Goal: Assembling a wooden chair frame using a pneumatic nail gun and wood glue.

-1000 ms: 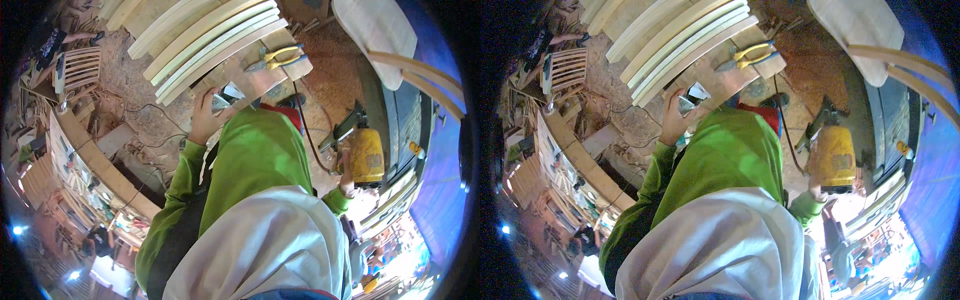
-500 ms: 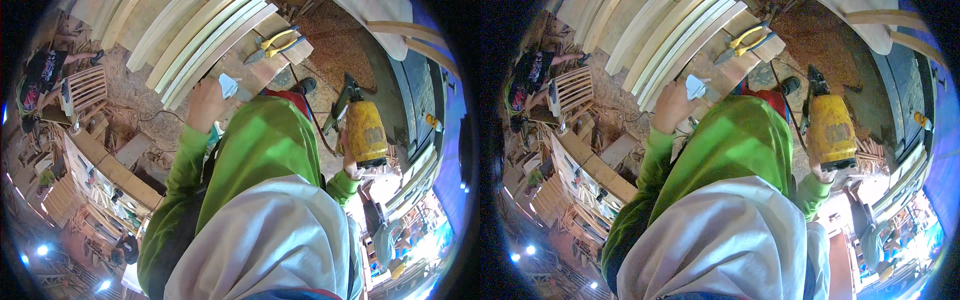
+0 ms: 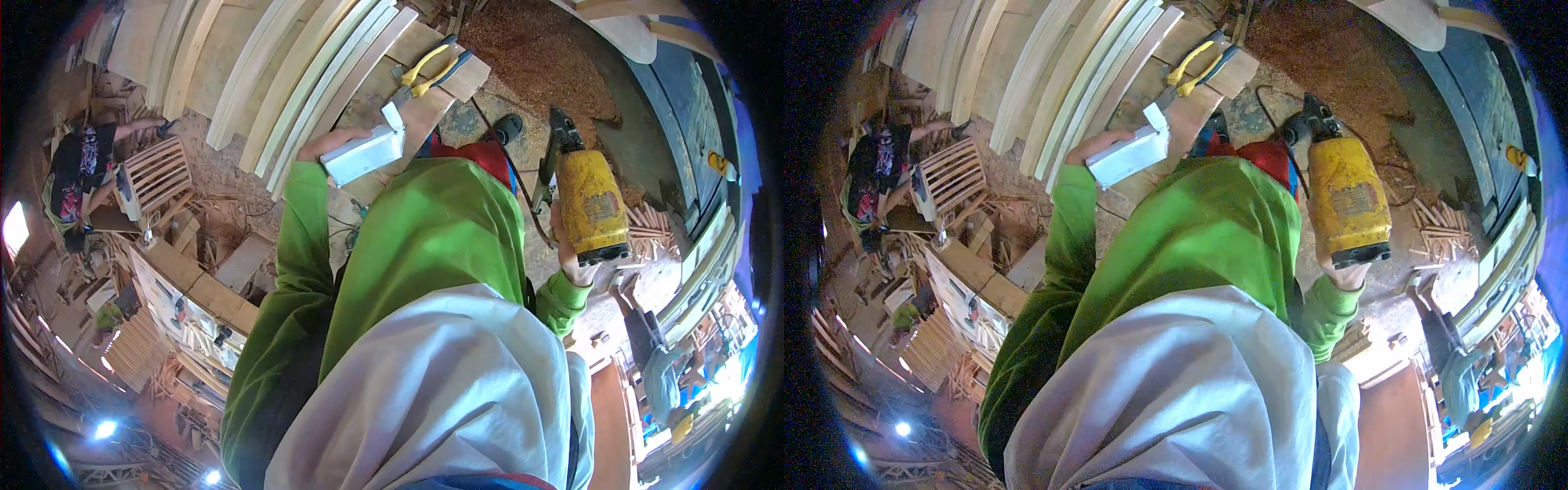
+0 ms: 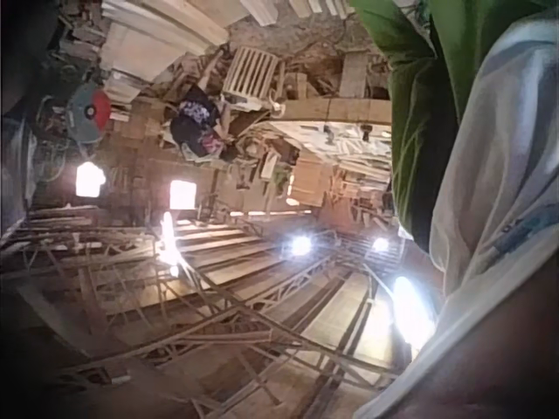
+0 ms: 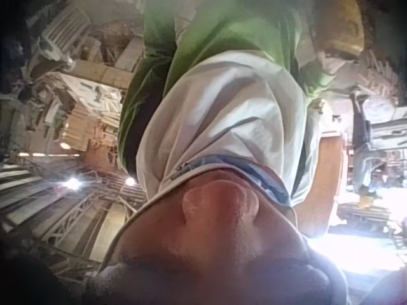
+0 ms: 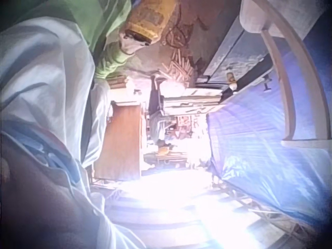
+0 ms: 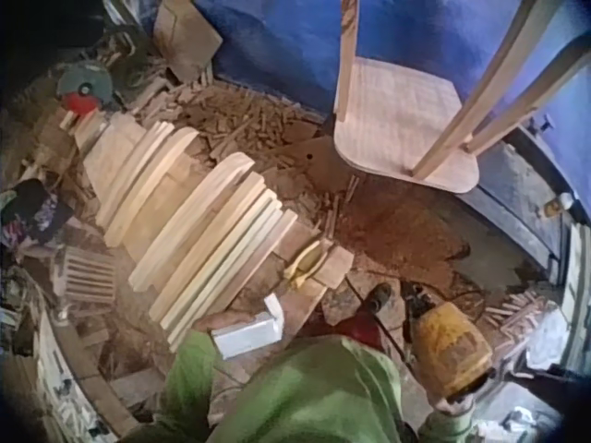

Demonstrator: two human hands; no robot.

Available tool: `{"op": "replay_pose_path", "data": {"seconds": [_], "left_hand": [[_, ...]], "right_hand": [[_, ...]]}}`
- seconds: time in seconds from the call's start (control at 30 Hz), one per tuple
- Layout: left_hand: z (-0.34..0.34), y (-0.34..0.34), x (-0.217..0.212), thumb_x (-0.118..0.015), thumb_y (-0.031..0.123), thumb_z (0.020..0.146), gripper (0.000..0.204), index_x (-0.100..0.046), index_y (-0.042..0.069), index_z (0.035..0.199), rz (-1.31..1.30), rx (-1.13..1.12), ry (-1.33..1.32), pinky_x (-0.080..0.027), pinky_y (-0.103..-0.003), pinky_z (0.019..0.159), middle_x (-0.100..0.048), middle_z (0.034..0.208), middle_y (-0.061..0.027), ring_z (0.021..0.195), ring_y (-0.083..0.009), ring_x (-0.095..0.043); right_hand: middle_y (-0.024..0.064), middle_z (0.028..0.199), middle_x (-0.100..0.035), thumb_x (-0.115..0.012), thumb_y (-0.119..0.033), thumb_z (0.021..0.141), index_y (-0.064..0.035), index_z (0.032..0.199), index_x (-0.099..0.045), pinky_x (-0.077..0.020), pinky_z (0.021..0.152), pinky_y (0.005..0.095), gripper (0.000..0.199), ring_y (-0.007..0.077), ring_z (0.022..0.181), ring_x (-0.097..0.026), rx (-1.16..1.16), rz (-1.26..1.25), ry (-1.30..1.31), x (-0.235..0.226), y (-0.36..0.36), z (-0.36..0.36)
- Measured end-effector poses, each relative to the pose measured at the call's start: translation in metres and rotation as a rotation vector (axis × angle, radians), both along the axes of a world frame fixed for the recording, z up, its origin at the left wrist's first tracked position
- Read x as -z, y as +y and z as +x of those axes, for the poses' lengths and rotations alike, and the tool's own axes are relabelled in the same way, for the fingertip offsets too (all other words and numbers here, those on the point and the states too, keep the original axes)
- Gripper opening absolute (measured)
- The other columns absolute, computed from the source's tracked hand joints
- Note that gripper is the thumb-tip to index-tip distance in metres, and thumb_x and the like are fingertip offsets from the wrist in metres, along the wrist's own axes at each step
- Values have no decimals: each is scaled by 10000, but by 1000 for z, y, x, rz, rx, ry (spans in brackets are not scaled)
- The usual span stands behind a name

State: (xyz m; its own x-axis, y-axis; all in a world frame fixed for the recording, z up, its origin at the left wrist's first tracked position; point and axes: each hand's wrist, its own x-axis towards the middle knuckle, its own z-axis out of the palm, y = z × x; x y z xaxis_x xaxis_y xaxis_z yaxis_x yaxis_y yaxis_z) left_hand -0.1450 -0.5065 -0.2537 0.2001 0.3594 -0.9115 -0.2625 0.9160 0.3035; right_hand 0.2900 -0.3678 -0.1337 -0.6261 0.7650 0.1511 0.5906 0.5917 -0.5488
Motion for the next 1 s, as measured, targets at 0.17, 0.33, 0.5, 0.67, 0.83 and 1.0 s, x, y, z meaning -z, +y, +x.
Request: {"op": "replay_pose_path", "data": {"seconds": [0.17,0.33,0.5,0.67,0.83,1.0], "left_hand": [[-4,0,-15,-649,443,861,487,-674,-2,1057,52,170,24,-492,-282,576,-684,815,-78,657,-148,-636],[13,-6,-44,-643,423,878,479,-671,-32,1024,197,380,232,-458,-281,574,-667,771,-75,648,-143,-605],[36,-43,-53,-681,446,835,482,-675,2,1024,352,601,531,-505,-385,687,-685,838,-186,753,-280,-668],[52,-59,-79,-755,374,758,527,-603,21,1119,411,444,690,-517,-436,760,-673,944,-214,870,-374,-659],[54,-62,-107,-767,271,731,523,-573,45,1161,320,624,1075,-484,-487,822,-583,1055,-194,1006,-393,-583],[56,-55,-45,-762,258,764,618,-481,19,1260,546,297,1431,-431,-480,930,-541,1152,-188,1086,-395,-528]], "right_hand": [[131,1225,-606,-774,-112,793,-41,1305,-496,-448,976,404,587,283,1138,-582,217,-201,92,3,-9,-1],[139,1280,-554,-811,-110,756,-35,1374,-404,-431,999,404,744,259,1172,-551,171,-174,51,-12,-9,-16],[144,1175,-641,-778,-135,792,-32,1248,-555,-478,920,409,518,316,1084,-620,13,86,-8,-16,-9,-24],[137,1322,-531,-800,-125,765,-45,1383,-395,-436,997,406,743,268,1200,-539,58,-59,-39,-7,-12,-16],[136,1321,-533,-788,-104,774,-44,1386,-392,-436,1003,400,732,252,1208,-535,103,-156,-2,-9,-16,-22],[154,1167,-644,-780,-132,788,-23,1226,-582,-472,928,404,493,324,1093,-614,32,-27,-14,-13,-14,-33]]}}
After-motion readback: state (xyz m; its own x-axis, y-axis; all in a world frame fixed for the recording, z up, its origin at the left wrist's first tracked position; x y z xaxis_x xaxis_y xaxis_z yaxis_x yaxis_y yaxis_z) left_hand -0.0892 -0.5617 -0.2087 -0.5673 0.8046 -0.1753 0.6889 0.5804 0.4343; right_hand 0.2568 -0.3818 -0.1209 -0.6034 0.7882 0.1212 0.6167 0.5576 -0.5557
